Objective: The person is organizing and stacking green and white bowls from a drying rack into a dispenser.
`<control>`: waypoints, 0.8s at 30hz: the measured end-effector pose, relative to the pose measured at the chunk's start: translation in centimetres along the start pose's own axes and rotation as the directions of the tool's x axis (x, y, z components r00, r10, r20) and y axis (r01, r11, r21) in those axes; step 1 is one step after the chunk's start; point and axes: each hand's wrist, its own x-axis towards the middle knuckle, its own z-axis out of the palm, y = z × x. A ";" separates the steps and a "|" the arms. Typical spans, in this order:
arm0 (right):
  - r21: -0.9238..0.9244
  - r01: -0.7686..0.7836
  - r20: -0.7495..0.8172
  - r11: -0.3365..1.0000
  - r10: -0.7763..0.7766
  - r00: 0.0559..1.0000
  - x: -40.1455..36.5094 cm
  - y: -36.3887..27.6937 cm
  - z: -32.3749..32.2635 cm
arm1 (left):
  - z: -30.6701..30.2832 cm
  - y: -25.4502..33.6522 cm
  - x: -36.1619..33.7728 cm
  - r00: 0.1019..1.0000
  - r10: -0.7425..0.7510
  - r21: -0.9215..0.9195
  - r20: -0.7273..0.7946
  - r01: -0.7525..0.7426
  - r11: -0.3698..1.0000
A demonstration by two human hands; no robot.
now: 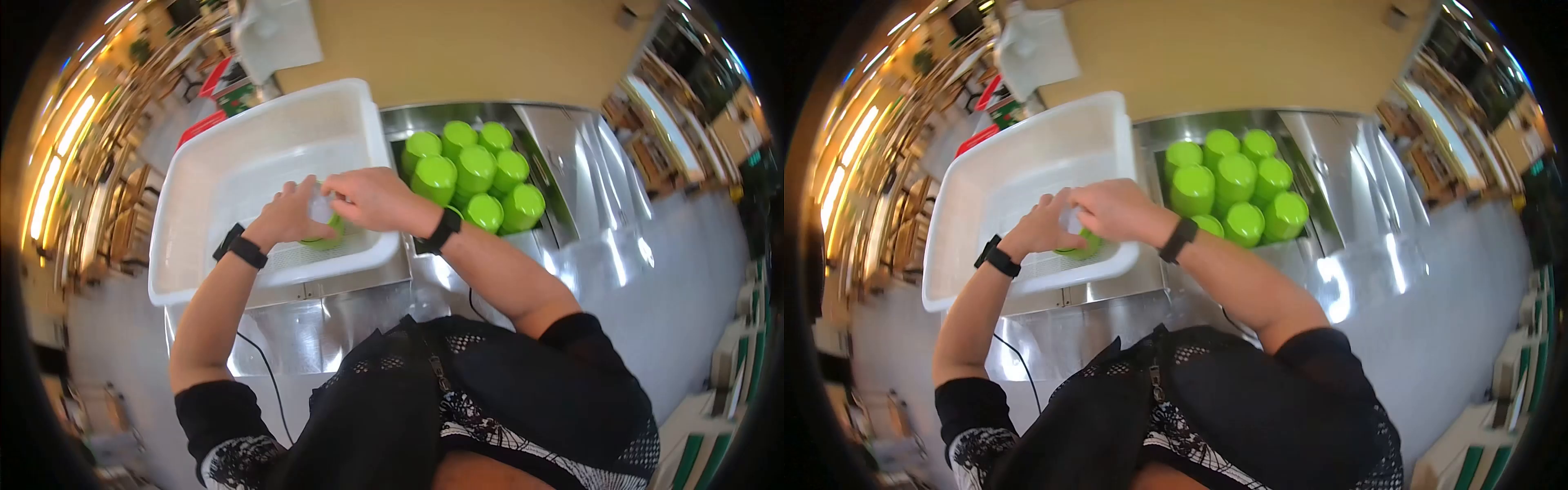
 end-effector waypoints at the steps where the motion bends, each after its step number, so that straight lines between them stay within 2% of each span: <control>1: 0.018 -0.016 -0.029 1.000 0.016 0.999 -0.9 0.3 0.0 | 0.9 -0.2 0.6 0.998 0.017 -0.023 -0.065 -0.018 1.000; 2: 0.041 0.014 -0.033 0.999 -0.013 0.999 -1.3 0.6 0.0 | 1.2 -0.6 1.0 0.998 0.055 0.002 -0.039 -0.055 0.998; 4: 0.034 0.006 -0.085 0.999 -0.003 0.996 -1.1 0.4 0.4 | 1.1 -2.0 1.9 0.971 0.206 -0.216 -0.121 -0.229 0.949; 5: 0.027 0.045 -0.111 0.999 -0.042 0.993 -1.2 0.5 0.4 | 0.3 -1.6 1.6 0.980 0.186 -0.329 -0.071 -0.200 0.923; 6: 0.028 0.045 -0.111 0.999 -0.042 0.993 -0.8 0.2 0.1 | 0.6 -2.6 1.3 0.980 0.186 -0.328 -0.071 -0.199 0.923; 8: 0.022 0.000 -0.044 1.000 0.001 0.999 -1.1 0.1 -0.1 | 0.6 -3.3 1.7 0.960 0.163 -0.427 -0.228 -0.249 0.869; 12: 0.008 0.022 -0.112 1.000 -0.021 0.994 -1.2 -0.4 -0.2 | -1.4 -1.9 -0.6 0.965 0.112 -0.524 -0.236 -0.224 0.822; 14: -0.041 0.019 -0.084 0.999 -0.022 0.996 -1.2 -0.4 -0.3 | -2.4 -1.0 -1.2 0.971 0.035 -0.683 -0.237 -0.193 0.704; 15: -0.039 0.017 -0.084 0.999 -0.020 0.996 -1.2 -0.4 -0.3 | -2.5 -1.0 -1.5 0.971 0.035 -0.684 -0.235 -0.190 0.705; 17: 0.014 0.009 -0.121 1.000 -0.008 0.993 -1.1 -0.6 -0.4 | -2.8 -1.3 -1.6 0.962 0.137 -0.818 -0.237 -0.274 0.507; 18: 0.014 0.009 -0.121 1.000 -0.007 0.993 -1.3 -0.9 -0.6 | -2.6 -1.5 -1.7 0.962 0.137 -0.818 -0.237 -0.274 0.507; 20: 0.058 -0.032 -0.069 0.998 0.036 0.997 -1.4 -1.2 -1.3 | -1.9 -2.2 -1.2 0.952 0.194 -0.887 -0.235 -0.292 0.357; 21: 0.060 -0.031 -0.073 0.998 0.035 0.997 -1.3 -0.9 -1.1 | -1.6 -3.0 -0.8 0.953 0.194 -0.886 -0.234 -0.292 0.361; 23: 0.100 0.070 -0.201 0.993 -0.049 0.978 -1.3 -0.7 -0.7 | -1.2 -4.4 -0.4 0.974 0.209 -0.973 -0.089 -0.130 0.190; 24: 0.103 0.071 -0.204 0.992 -0.049 0.978 -1.3 -0.6 -0.8 | -1.2 -4.5 -0.3 0.974 0.207 -0.972 -0.087 -0.129 0.194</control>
